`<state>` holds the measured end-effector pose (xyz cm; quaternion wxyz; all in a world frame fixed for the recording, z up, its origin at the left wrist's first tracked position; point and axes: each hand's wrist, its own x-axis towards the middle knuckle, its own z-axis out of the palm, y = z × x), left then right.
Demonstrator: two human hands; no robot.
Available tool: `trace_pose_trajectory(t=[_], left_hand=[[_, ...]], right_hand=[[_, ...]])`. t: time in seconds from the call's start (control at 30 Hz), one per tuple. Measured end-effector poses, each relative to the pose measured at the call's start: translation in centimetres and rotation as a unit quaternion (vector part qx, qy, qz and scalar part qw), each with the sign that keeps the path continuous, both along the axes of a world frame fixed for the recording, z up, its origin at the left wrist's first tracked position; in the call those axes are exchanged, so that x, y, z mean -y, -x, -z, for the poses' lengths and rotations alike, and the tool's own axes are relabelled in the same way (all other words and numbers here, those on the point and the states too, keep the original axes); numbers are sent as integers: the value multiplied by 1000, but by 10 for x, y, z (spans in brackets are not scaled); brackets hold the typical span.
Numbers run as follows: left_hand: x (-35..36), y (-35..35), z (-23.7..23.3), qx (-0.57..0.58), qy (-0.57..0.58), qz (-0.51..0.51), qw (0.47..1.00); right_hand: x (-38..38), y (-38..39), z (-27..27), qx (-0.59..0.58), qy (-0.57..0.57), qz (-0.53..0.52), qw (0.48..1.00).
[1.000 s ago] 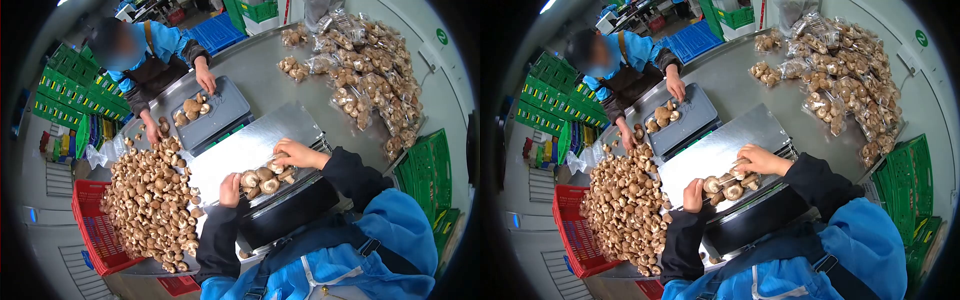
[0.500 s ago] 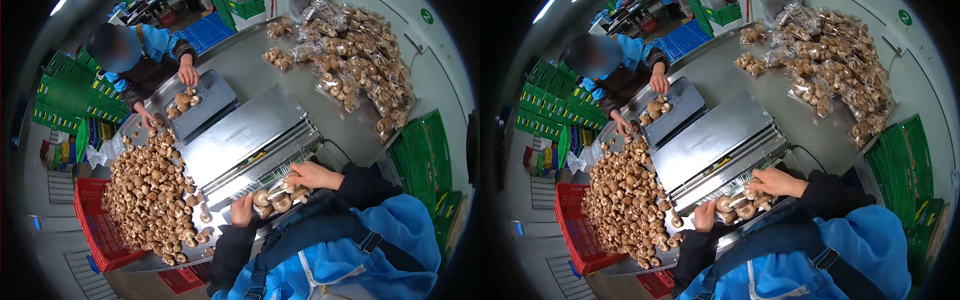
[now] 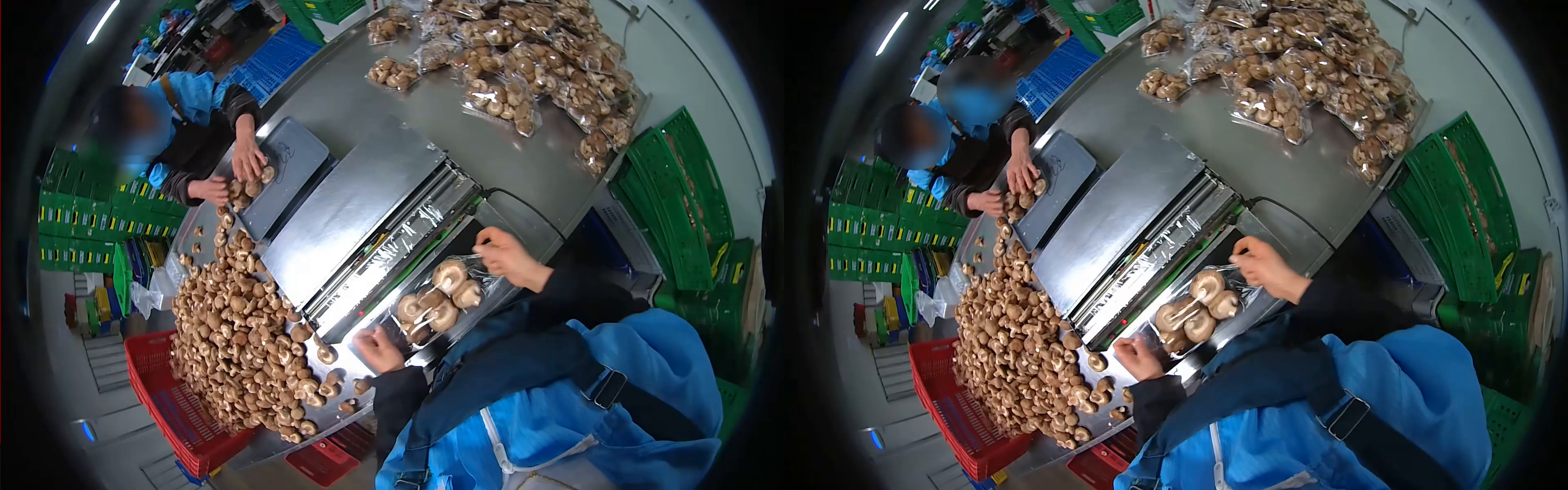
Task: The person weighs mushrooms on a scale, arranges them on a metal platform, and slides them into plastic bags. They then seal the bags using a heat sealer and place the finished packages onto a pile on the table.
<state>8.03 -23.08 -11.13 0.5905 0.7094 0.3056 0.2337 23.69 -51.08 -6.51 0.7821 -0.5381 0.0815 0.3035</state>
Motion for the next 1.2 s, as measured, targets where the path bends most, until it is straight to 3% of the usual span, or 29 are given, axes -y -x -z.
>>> trace_pose_trajectory(t=[0.03, 0.1, 0.17, 0.2, 0.23, 0.3, 0.37, 0.43, 0.47, 0.5, 0.57, 0.6, 0.63, 0.67, 0.7, 0.8, 0.83, 0.9, 1.0, 1.07, 1.1, 1.13, 1.2], left_hand=[[-8, -1, -5, 8, 12, -3, 1000], [-10, -5, -25, 16, -16, 48, 999], [-5, -9, -27, -78, -122, 104, 984], [1, -15, -22, -107, -184, 122, 969], [10, -24, -15, -132, -245, 141, 950], [27, -43, 5, -184, -400, 201, 875], [37, -62, 22, -126, -516, 262, 806], [56, -91, 26, -46, -495, 328, 803], [66, -102, 24, -9, -484, 363, 796], [80, -112, 18, -10, -485, 405, 775], [100, -118, -5, -166, -255, 436, 847], [112, -117, -6, -112, 88, 440, 887], [120, -113, -7, -58, 422, 390, 816], [120, -106, -22, -83, 406, 445, 793], [130, -96, -60, -109, 456, 397, 789], [119, -61, -108, -10, 358, 547, 757], [110, -49, -94, 33, 196, 565, 801], [110, -46, -110, 165, 257, 653, 693], [140, -36, -134, 155, 261, 703, 643], [152, -38, -141, 143, 248, 728, 623], [156, -38, -140, 136, 239, 738, 616], [160, -40, -138, 125, 226, 745, 615], [161, -41, -131, 97, 203, 747, 626]], right_hand=[[14, 3, -25, -48, -69, 31, 996], [45, 16, -60, -26, -77, 85, 993], [69, 31, -62, 4, 25, 118, 993], [81, 36, -46, 3, 56, 148, 987], [88, 42, -21, 81, 164, 170, 968], [95, 52, 39, 232, 372, 200, 876], [85, 58, 79, 252, 492, 223, 803], [69, 66, 121, 268, 591, 191, 737], [57, 71, 128, 237, 584, 192, 752], [45, 77, 125, 232, 497, 201, 811], [43, 90, 106, 385, 196, 190, 882], [40, 94, 88, 404, 54, 159, 899], [36, 98, 65, 389, -72, 122, 910], [31, 103, 43, 363, -188, 80, 909], [27, 107, 22, 340, -284, 36, 896], [7, 120, -30, 262, -496, -119, 819], [1, 121, -43, 241, -530, -166, 795], [-4, 116, -63, 222, -546, -231, 774], [5, 107, -77, 233, -450, -266, 820], [40, 98, -76, 230, -148, -274, 922], [60, 83, -81, 179, 57, -297, 936], [78, 76, -91, 132, 160, -294, 933], [94, 78, -127, 199, 117, -283, 931]])
